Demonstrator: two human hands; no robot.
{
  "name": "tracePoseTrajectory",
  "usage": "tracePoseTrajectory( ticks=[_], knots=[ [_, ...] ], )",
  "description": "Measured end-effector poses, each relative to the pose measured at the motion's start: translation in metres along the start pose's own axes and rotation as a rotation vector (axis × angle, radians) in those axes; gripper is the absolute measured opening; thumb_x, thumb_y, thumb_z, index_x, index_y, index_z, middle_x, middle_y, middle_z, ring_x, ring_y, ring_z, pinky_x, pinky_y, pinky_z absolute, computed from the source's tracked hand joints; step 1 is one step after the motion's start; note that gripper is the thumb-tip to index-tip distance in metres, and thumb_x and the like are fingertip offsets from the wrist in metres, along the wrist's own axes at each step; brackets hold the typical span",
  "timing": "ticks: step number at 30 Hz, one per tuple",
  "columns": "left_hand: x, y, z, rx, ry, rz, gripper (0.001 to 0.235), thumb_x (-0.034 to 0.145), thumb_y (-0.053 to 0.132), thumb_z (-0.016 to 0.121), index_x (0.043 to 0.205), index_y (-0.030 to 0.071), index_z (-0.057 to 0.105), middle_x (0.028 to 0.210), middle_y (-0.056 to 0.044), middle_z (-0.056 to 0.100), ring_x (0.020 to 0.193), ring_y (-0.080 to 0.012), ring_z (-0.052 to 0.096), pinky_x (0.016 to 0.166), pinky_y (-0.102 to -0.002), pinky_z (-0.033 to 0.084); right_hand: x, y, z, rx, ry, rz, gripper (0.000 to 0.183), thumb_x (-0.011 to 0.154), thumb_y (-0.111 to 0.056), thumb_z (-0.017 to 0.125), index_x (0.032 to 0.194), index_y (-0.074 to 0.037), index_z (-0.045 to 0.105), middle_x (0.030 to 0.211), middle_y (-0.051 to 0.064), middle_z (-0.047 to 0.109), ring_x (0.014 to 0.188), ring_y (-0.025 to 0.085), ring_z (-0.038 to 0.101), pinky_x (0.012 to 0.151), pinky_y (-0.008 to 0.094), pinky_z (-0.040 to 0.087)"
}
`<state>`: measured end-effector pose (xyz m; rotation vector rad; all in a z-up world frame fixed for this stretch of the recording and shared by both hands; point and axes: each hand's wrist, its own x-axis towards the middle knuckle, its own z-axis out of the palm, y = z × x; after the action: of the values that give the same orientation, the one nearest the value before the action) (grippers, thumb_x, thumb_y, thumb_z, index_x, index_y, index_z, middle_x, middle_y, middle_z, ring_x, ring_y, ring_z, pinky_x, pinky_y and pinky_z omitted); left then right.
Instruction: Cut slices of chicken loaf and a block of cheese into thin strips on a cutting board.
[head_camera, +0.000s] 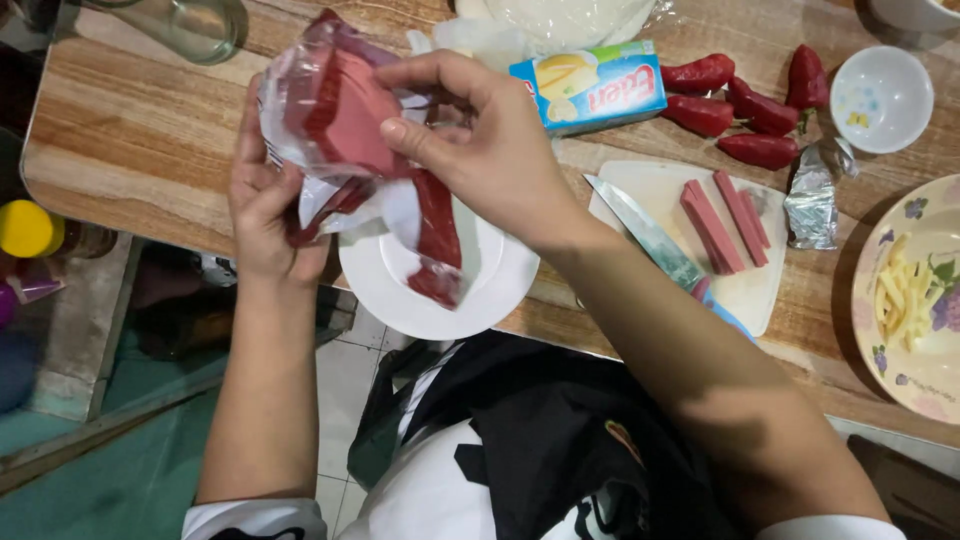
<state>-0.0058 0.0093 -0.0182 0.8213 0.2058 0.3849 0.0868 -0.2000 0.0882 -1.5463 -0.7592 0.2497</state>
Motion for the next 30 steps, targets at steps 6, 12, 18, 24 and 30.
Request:
tracePoseTrajectory(
  ticks=[6,12,18,24,30],
  knots=[
    [-0.009,-0.002,-0.002,-0.206,-0.074,-0.077,0.067,0.088,-0.001,0.046,0.154,0.003,0.045,0.14,-0.021,0.064,0.115,-0.0291,0.069,0.101,-0.038,0.059,-0.008,-0.038,0.007,0.041,-0.032,0.016,0.042,0.09,0.007,0.079,0.129,0.003,0.066,0.113,0.012,0.075,0.076,0.005,0.054,0.067,0.017,0.049],
    [-0.01,-0.003,0.002,-0.156,-0.02,-0.09,0.071,0.083,0.007,0.046,0.153,0.004,0.045,0.142,-0.021,0.06,0.118,-0.032,0.065,0.101,-0.043,0.056,-0.015,-0.062,0.004,-0.229,-0.061,0.004,0.036,0.087,-0.001,0.08,0.12,-0.009,0.071,0.113,0.006,0.076,0.093,0.012,0.072,0.077,0.021,0.058],
    [-0.007,-0.007,0.005,-0.106,0.035,-0.108,0.076,0.077,0.016,0.045,0.152,0.005,0.044,0.144,-0.022,0.057,0.121,-0.0349,0.06,0.1,-0.048,0.053,-0.018,-0.061,-0.001,-0.096,-0.136,0.02,0.028,0.087,0.001,0.084,0.113,-0.001,0.073,0.103,0.007,0.074,0.083,0.011,0.068,0.073,0.02,0.06],
    [0.008,-0.049,-0.034,-0.054,0.086,-0.127,0.081,0.072,0.024,0.045,0.151,0.007,0.044,0.146,-0.023,0.054,0.124,-0.0377,0.055,0.1,-0.053,0.051,-0.021,-0.055,-0.006,0.048,-0.192,0.107,0.028,0.088,0.004,0.08,0.115,0.001,0.072,0.108,0.01,0.076,0.086,0.01,0.069,0.078,0.018,0.059],
    [0.007,-0.097,-0.089,0.001,0.137,-0.145,0.087,0.067,0.032,0.045,0.15,0.008,0.044,0.148,-0.023,0.051,0.127,-0.0406,0.051,0.099,-0.058,0.048,-0.02,-0.063,-0.01,0.008,-0.233,0.108,0.026,0.088,0.002,0.08,0.113,0.002,0.074,0.1,0.01,0.077,0.075,0.008,0.065,0.066,0.016,0.055]
  ],
)
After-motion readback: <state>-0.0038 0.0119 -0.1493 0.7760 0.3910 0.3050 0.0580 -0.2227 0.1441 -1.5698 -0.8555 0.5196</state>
